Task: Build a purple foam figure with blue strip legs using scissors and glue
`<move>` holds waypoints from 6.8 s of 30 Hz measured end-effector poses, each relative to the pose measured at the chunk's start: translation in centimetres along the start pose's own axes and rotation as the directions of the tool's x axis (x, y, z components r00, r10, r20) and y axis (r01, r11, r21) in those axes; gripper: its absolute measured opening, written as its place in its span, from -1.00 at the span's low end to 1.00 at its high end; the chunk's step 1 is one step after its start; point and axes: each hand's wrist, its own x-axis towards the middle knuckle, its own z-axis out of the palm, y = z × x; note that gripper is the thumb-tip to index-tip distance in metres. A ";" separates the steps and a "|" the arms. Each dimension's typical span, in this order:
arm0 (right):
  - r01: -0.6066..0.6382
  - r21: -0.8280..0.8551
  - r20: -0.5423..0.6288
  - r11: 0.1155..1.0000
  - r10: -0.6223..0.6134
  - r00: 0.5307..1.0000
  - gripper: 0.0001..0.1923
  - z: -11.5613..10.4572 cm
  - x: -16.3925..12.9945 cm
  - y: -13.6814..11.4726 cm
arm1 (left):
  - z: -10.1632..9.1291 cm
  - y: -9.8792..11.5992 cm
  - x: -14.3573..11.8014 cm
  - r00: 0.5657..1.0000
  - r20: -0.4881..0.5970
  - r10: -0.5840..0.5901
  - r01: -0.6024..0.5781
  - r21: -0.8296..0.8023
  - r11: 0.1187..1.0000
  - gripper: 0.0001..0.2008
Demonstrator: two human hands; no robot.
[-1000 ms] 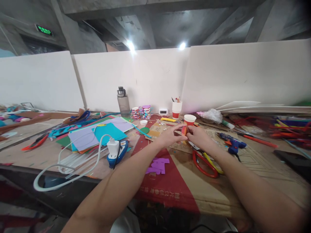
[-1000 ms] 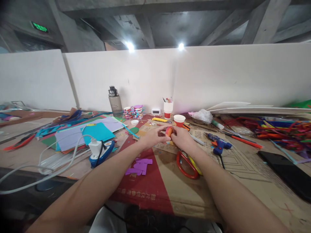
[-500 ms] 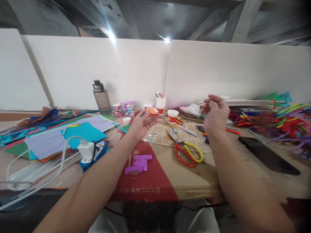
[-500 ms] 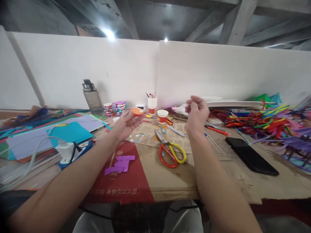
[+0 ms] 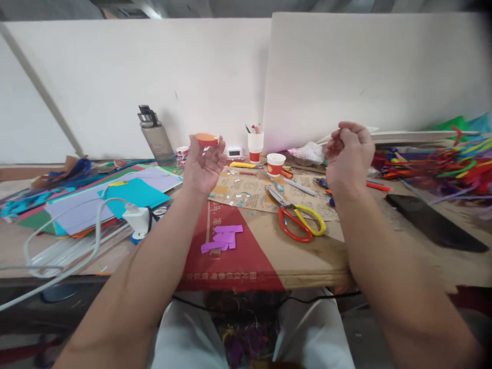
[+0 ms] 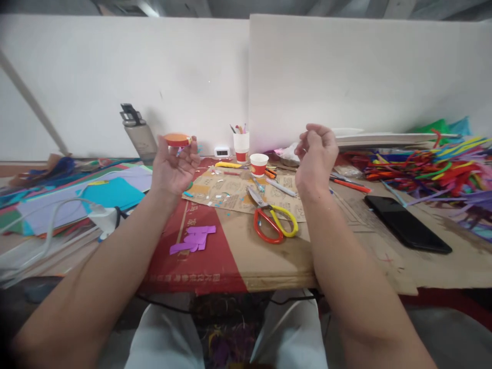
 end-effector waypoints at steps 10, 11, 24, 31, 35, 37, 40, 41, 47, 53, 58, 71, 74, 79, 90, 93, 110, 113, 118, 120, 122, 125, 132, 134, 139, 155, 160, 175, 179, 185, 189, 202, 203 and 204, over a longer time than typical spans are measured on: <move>-0.041 -0.174 0.263 0.984 0.086 0.961 -0.97 2.7 -4.4 1.8 | -0.6 0.6 0.5 0.993 -0.113 0.025 -0.041 -0.139 0.989 -0.48; -0.039 -0.196 0.296 0.980 0.097 0.950 -0.96 2.8 -4.8 2.0 | -0.8 0.3 0.6 0.991 -0.130 0.020 -0.033 -0.099 0.995 -0.47; 0.173 -0.597 0.504 0.783 0.198 0.841 -0.76 2.4 -7.2 2.8 | -0.4 -6.4 -2.2 0.914 -0.037 -0.403 0.403 0.005 0.915 -0.81; 0.285 -0.564 0.618 0.775 0.167 0.768 -0.73 2.7 -8.1 3.1 | -0.5 -6.9 -2.2 0.870 -0.018 -0.492 0.492 0.084 0.867 -0.75; 0.371 -0.538 0.686 0.757 0.138 0.714 -0.71 2.4 -8.6 4.4 | -0.1 -7.3 -2.4 0.854 -0.029 -0.520 0.518 0.157 0.841 -0.66; 0.427 -0.526 0.717 0.735 0.114 0.688 -0.70 2.3 -8.8 5.1 | -0.1 -7.5 -2.5 0.850 -0.036 -0.525 0.523 0.167 0.836 -0.63; 0.498 -0.512 0.747 0.700 0.076 0.661 -0.69 2.2 -8.9 5.7 | -0.2 -7.7 -2.7 0.851 -0.051 -0.522 0.522 0.175 0.835 -0.63; 0.513 -0.510 0.749 0.691 0.063 0.660 -0.69 2.2 -8.9 5.7 | -0.2 -7.8 -2.7 0.853 -0.055 -0.519 0.519 0.179 0.836 -0.63; 0.566 -0.522 0.753 0.639 0.032 0.658 -0.69 2.2 -8.9 5.6 | -0.3 -8.2 -3.2 0.855 -0.047 -0.517 0.511 0.252 0.822 -0.58; 0.597 -0.547 0.753 0.587 0.034 0.657 -0.69 2.0 -8.7 6.4 | -0.7 -8.4 -3.6 0.872 0.016 -0.490 0.460 0.318 0.829 -0.51; 0.598 -0.583 0.748 0.550 0.076 0.659 -0.71 1.9 -8.6 6.4 | -1.0 -8.4 -3.9 0.906 0.064 -0.418 0.366 0.374 0.852 -0.49; 0.502 -0.621 0.732 0.602 0.216 0.647 -0.91 2.0 -8.5 5.6 | -1.1 -7.6 -4.3 0.904 0.143 -0.402 0.315 0.411 0.855 -0.47; 0.460 -0.653 0.705 0.602 0.261 0.659 -0.94 2.2 -8.5 5.2 | -1.3 -7.6 -4.1 0.896 0.144 -0.420 0.332 0.410 0.849 -0.45; 0.459 -0.641 0.710 0.616 0.248 0.659 -0.97 2.7 -8.6 4.8 | -1.2 -7.6 -4.0 0.899 0.116 -0.422 0.344 0.407 0.846 -0.42; 0.459 -0.566 0.743 0.684 0.182 0.645 -0.86 3.5 -8.7 3.4 | -1.1 -7.6 -3.8 0.901 0.089 -0.425 0.373 0.342 0.862 -0.49; 0.385 -0.584 0.725 0.715 0.246 0.643 -0.87 3.5 -8.4 2.8 | -0.9 -7.4 -3.8 0.898 0.075 -0.433 0.386 0.335 0.860 -0.49; -0.375 -0.474 0.475 0.797 0.590 0.653 -0.81 3.5 -6.7 3.1 | -0.8 -7.3 -3.1 0.907 0.080 -0.413 0.369 0.320 0.873 -0.50; -0.280 -0.534 0.526 0.798 0.573 0.628 -0.83 3.3 -7.0 3.3 | -0.8 -7.2 -3.2 0.929 0.082 -0.361 0.319 0.321 0.892 -0.53; -0.190 -0.624 0.577 0.758 0.610 0.543 -0.82 3.4 -7.8 3.7 | -1.1 -7.2 -3.1 0.960 0.080 -0.268 0.208 0.437 0.875 -0.51; -0.341 -0.565 0.542 0.751 0.650 0.533 -0.84 3.6 -8.1 3.7 | -1.3 -7.1 -3.0 0.962 0.141 -0.235 0.127 0.529 0.839 -0.47; -0.538 -0.437 0.518 0.721 0.690 0.505 -0.81 3.8 -8.4 3.7 | -1.3 -6.9 -3.0 0.956 0.209 -0.204 0.023 0.642 0.766 -0.42; -0.711 -0.254 0.532 0.656 0.708 0.464 -0.76 4.1 -8.6 3.5 | -1.0 -6.4 -3.1 0.944 0.293 -0.153 -0.156 0.802 0.576 -0.40; -0.811 -0.219 0.492 0.542 0.779 0.388 -0.84 3.9 -8.7 3.5 | -0.8 -6.2 -3.6 0.881 0.470 -0.058 -0.412 0.820 0.398 -0.44; -0.797 -0.216 0.494 0.563 0.768 0.409 -0.82 3.6 -8.6 3.9 | -0.8 -6.3 -3.7 0.871 0.491 -0.019 -0.447 0.808 0.385 -0.42; -0.782 -0.244 0.533 0.573 0.753 0.385 -0.80 3.1 -8.4 4.3 | -0.7 -6.4 -3.9 0.859 0.511 0.022 -0.488 0.806 0.334 -0.53; -0.875 -0.162 0.601 0.455 0.749 0.279 -0.85 4.6 -9.0 1.9 | -0.9 -5.7 -2.9 0.959 0.198 0.205 -0.282 0.756 0.591 -0.72; -0.834 -0.250 0.579 0.491 0.767 0.277 -0.85 4.8 -9.5 1.7 | -1.2 -6.0 -2.3 0.974 0.042 0.225 -0.209 0.565 0.798 -0.68; 0.337 -0.379 0.925 0.862 0.358 0.125 -0.75 5.2 -11.9 -2.1 | -0.3 -3.0 0.1 0.961 -0.266 -0.074 0.060 -0.060 0.996 -0.73; 0.364 -0.307 0.950 0.879 0.260 0.173 -0.78 4.9 -11.4 -1.3 | -0.3 -2.0 0.7 0.949 -0.314 -0.036 0.018 -0.060 0.998 -0.70; 0.274 -0.509 0.805 0.816 0.339 0.486 -0.80 4.0 -9.5 0.1 | -1.4 -1.4 1.4 0.937 -0.347 -0.040 0.005 -0.100 0.995 -0.68; 0.351 -0.447 0.870 0.823 0.308 0.385 -0.72 4.3 -11.0 -0.6 | -1.8 -1.4 1.4 0.942 -0.334 -0.034 -0.004 -0.113 0.994 -0.66; 0.589 -0.237 0.935 0.773 0.347 -0.079 -0.56 4.0 -15.1 -0.1 | -2.8 -3.8 0.6 0.969 -0.229 -0.095 0.097 -0.002 0.995 -0.58; 0.589 -0.242 0.936 0.771 0.346 -0.069 -0.58 3.9 -15.0 0.0 | -2.8 -3.7 0.6 0.969 -0.226 -0.095 0.098 0.000 0.995 -0.57; 0.587 -0.243 0.938 0.772 0.341 -0.060 -0.60 3.9 -14.9 0.1 | -2.8 -3.7 0.7 0.970 -0.223 -0.099 0.103 0.004 0.995 -0.56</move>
